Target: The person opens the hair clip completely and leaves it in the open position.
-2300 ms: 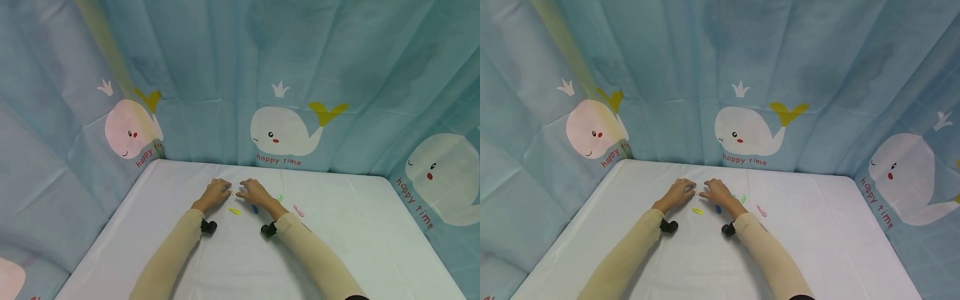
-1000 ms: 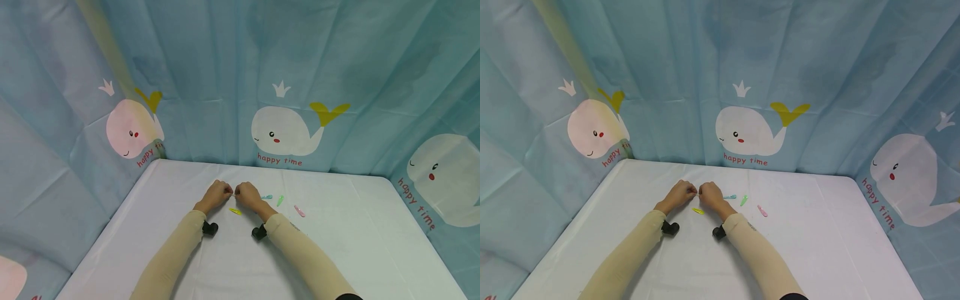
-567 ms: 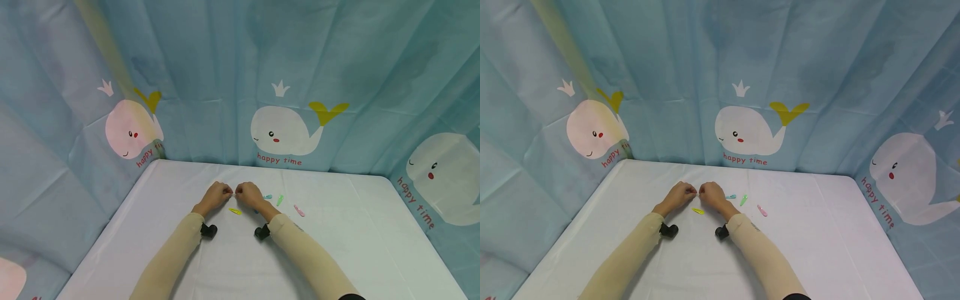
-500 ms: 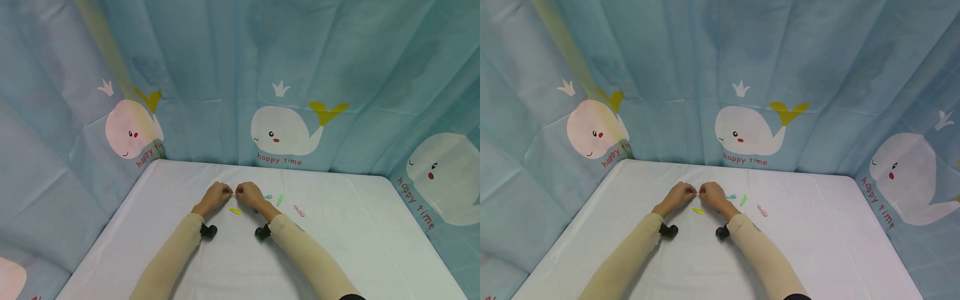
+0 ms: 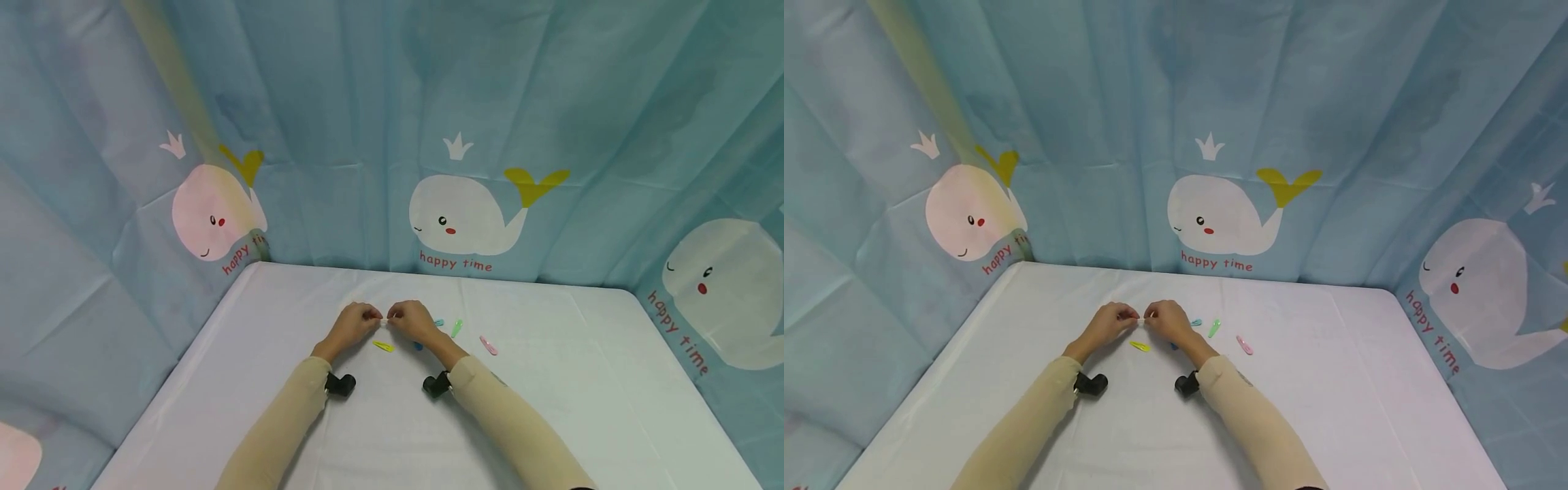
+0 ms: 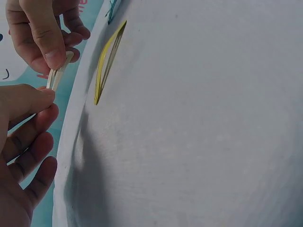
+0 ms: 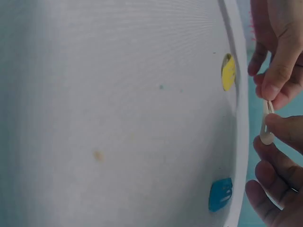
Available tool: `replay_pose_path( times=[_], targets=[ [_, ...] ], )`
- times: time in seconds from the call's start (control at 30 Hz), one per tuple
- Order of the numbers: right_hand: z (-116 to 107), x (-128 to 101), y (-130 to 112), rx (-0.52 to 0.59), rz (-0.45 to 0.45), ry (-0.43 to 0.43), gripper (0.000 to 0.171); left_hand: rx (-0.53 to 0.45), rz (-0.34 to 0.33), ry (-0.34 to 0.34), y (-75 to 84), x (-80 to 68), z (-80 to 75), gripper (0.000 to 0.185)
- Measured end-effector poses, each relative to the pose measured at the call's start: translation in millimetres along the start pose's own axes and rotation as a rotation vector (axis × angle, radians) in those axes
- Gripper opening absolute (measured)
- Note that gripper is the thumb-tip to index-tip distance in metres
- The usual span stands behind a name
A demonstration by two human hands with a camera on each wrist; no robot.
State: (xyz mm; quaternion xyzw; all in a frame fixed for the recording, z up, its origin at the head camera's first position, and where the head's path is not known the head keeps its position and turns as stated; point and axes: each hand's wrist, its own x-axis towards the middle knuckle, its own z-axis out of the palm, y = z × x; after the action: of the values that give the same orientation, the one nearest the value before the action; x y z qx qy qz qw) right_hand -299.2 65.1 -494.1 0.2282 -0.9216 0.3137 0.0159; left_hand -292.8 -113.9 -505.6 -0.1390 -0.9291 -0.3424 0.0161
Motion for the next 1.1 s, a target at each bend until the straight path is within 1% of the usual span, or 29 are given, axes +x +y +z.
replay_pose_path(
  times=[0.17, 0.33, 0.47, 0.6, 0.67, 0.83, 1.0, 1.1],
  targets=[
    [-3, -5, 3, 0.084, 0.005, 0.013, 0.006, -0.037, 0.008, 0.023, 3.0, -3.9, 0.9, 0.006],
    [-9, -10, 4, 0.185, 0.007, 0.025, 0.005, -0.055, 0.035, 0.041, 9.6, -9.5, -0.6, 0.007],
    [-13, -14, 7, 0.292, 0.037, 0.017, 0.006, -0.077, 0.08, 0.056, 15.7, -13.8, -1.6, 0.01],
    [-19, -19, 9, 0.413, 0.087, -0.022, 0.007, -0.078, 0.135, 0.093, 19.7, -17.1, -1.3, 0.012],
    [-23, -21, 9, 0.45, 0.107, -0.037, 0.007, -0.08, 0.152, 0.109, 21.3, -18.8, -1.4, 0.012],
    [-30, -26, 7, 0.478, 0.099, -0.044, 0.01, -0.079, 0.188, 0.136, 25.4, -22.5, -3.1, 0.011],
    [-33, -29, 9, 0.489, 0.096, -0.041, 0.014, -0.058, 0.246, 0.173, 27.3, -24.2, -3.7, 0.011],
    [-36, -31, 8, 0.492, 0.093, -0.039, 0.017, -0.036, 0.263, 0.191, 28.6, -25.5, -3.8, 0.011]
  ],
)
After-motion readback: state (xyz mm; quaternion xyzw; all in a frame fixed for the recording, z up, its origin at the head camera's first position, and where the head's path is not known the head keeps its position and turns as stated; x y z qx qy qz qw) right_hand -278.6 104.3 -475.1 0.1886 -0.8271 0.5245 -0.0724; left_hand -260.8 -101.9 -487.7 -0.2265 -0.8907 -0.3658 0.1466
